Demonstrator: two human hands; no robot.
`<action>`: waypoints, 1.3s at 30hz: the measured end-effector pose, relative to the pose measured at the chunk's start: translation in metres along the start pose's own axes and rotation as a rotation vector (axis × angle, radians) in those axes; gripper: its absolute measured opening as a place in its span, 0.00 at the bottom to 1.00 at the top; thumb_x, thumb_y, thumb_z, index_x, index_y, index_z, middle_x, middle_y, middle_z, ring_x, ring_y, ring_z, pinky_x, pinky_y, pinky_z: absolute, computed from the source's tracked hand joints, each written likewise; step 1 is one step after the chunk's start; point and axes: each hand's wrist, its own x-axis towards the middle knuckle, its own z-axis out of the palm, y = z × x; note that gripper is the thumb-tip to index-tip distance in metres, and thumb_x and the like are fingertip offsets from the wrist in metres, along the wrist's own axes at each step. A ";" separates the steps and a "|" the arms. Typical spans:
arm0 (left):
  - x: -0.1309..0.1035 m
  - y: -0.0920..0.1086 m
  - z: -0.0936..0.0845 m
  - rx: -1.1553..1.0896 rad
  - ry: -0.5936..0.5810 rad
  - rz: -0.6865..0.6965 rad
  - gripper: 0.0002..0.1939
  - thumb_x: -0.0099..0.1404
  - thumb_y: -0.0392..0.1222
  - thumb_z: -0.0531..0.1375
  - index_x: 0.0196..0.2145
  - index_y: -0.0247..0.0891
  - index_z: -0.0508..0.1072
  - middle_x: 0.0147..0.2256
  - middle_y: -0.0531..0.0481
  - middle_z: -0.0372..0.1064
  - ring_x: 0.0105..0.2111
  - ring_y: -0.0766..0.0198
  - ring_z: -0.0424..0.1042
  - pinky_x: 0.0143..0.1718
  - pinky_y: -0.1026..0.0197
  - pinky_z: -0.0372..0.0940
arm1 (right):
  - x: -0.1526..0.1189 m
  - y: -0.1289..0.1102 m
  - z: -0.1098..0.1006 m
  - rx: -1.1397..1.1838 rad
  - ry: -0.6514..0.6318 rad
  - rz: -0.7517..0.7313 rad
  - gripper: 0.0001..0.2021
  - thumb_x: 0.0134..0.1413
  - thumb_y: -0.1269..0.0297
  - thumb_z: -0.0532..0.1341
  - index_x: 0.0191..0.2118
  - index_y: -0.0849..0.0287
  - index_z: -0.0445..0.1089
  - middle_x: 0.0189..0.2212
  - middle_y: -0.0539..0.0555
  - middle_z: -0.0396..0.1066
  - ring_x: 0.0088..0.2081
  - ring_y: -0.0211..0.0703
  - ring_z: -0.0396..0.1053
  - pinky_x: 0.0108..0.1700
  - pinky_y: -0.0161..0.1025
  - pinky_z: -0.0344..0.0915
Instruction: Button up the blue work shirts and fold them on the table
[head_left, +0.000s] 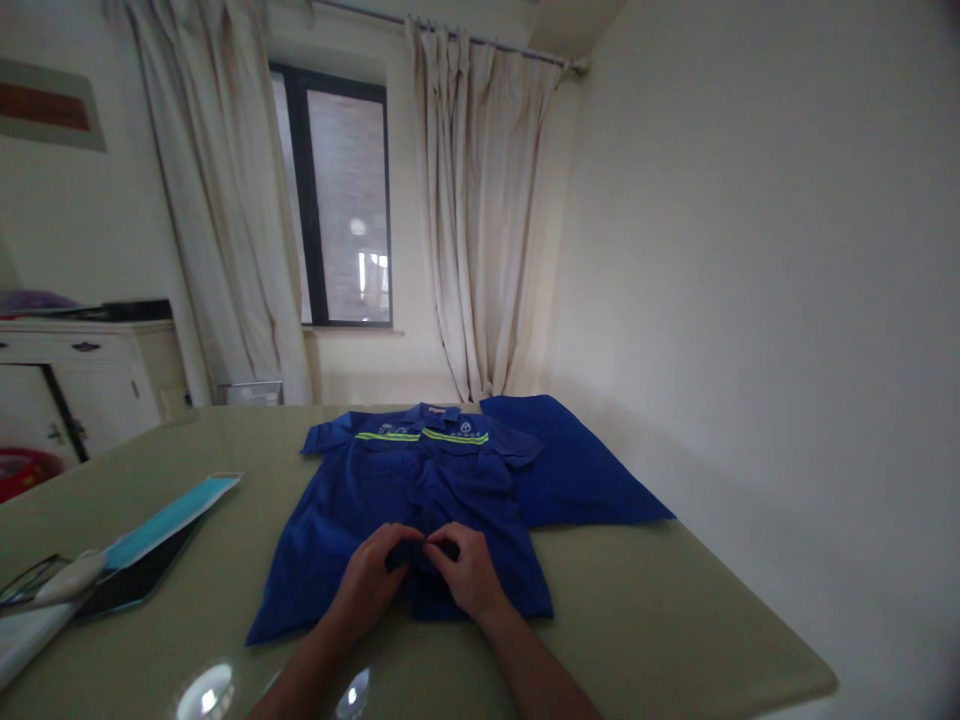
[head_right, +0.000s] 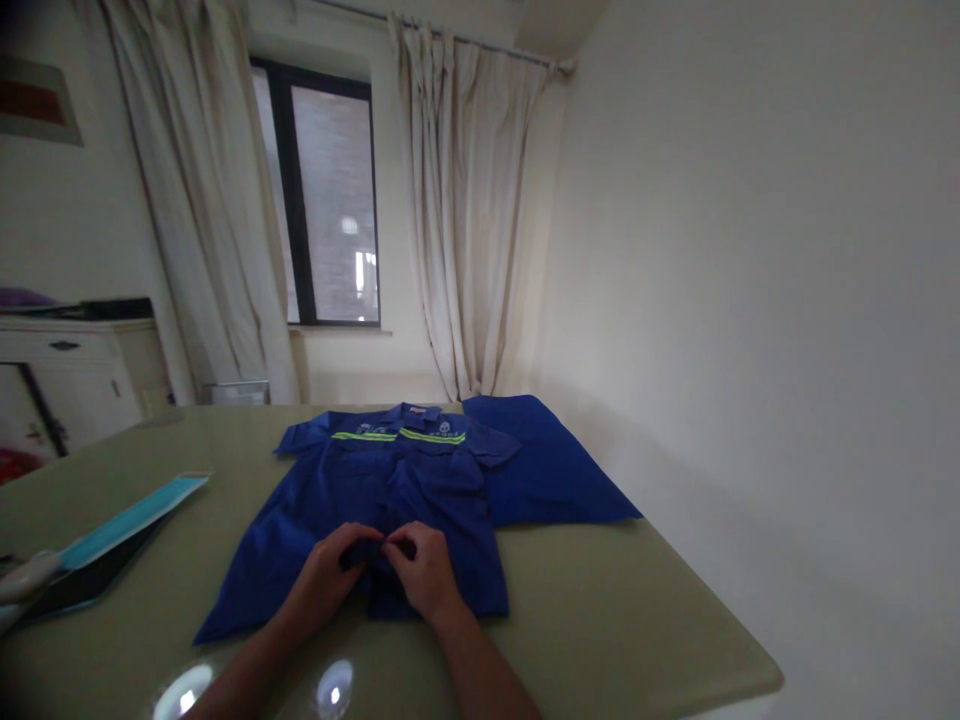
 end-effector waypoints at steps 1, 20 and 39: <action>-0.001 0.002 -0.001 -0.008 -0.004 -0.008 0.18 0.56 0.32 0.57 0.42 0.45 0.79 0.42 0.48 0.79 0.46 0.55 0.76 0.52 0.54 0.68 | 0.000 0.000 0.000 -0.015 -0.002 -0.004 0.05 0.57 0.63 0.66 0.35 0.57 0.80 0.31 0.53 0.79 0.34 0.44 0.75 0.38 0.37 0.66; 0.011 -0.010 -0.010 -0.471 -0.075 -0.257 0.18 0.55 0.54 0.70 0.38 0.38 0.79 0.37 0.47 0.79 0.41 0.54 0.76 0.48 0.55 0.69 | -0.008 -0.007 0.002 -0.440 -0.113 -0.325 0.06 0.67 0.69 0.61 0.44 0.56 0.75 0.40 0.53 0.76 0.41 0.41 0.74 0.44 0.33 0.67; 0.012 -0.005 -0.013 -0.588 0.005 -0.305 0.22 0.51 0.56 0.72 0.39 0.40 0.78 0.36 0.50 0.77 0.39 0.58 0.74 0.45 0.58 0.68 | -0.010 -0.016 0.011 -0.624 0.006 -0.357 0.04 0.67 0.67 0.60 0.38 0.55 0.70 0.36 0.52 0.73 0.39 0.42 0.71 0.40 0.36 0.63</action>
